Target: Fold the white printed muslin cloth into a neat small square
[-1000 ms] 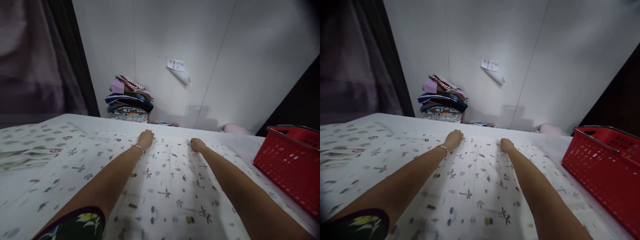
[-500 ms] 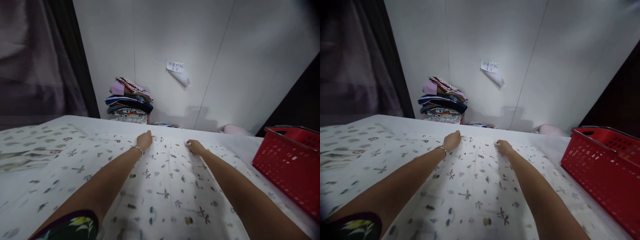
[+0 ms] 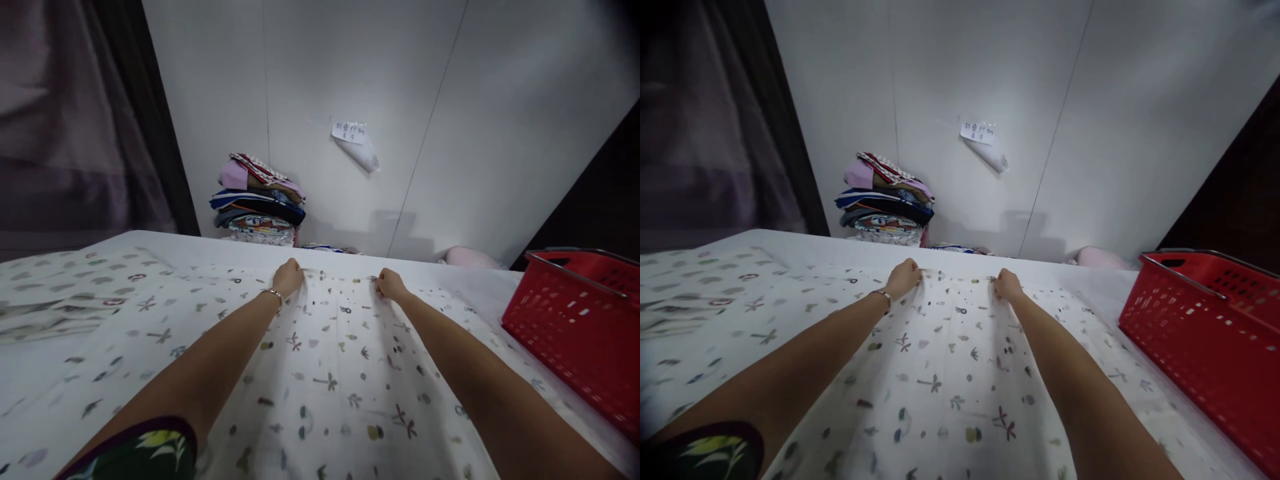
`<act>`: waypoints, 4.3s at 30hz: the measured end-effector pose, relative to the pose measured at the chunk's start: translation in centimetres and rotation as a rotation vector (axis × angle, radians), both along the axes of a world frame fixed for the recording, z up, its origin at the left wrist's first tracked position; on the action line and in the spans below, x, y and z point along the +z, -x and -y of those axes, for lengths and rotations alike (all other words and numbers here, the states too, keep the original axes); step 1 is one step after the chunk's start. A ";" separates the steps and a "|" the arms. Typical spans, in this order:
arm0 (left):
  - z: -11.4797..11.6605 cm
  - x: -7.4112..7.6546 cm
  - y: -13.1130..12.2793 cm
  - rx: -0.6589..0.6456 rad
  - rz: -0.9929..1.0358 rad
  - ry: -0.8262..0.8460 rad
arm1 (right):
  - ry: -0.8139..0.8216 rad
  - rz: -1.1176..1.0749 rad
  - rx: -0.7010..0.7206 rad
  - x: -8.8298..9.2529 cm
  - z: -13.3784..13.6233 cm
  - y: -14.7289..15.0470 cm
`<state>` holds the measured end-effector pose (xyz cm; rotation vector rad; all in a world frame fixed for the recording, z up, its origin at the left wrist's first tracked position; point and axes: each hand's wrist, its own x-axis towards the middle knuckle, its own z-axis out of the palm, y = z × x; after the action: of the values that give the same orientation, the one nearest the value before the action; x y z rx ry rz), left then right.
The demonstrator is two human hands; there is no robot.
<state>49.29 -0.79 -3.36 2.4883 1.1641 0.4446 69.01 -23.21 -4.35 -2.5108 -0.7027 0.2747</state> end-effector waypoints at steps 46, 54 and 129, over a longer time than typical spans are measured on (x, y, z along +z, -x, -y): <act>0.3 -3.2 0.2 -0.284 -0.126 -0.057 | 0.261 0.278 0.102 -3.1 -2.0 3.8; 3.8 -3.7 -1.0 -0.554 -0.168 -0.144 | 0.295 0.268 0.439 -2.2 -4.1 6.1; -14.8 1.1 20.4 0.388 -0.117 0.000 | 0.322 0.310 0.423 -5.4 -1.9 16.7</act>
<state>28.87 14.03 -2.22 2.3120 1.7037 0.4005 52.30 -21.26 -9.70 -2.7137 -1.4195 0.1524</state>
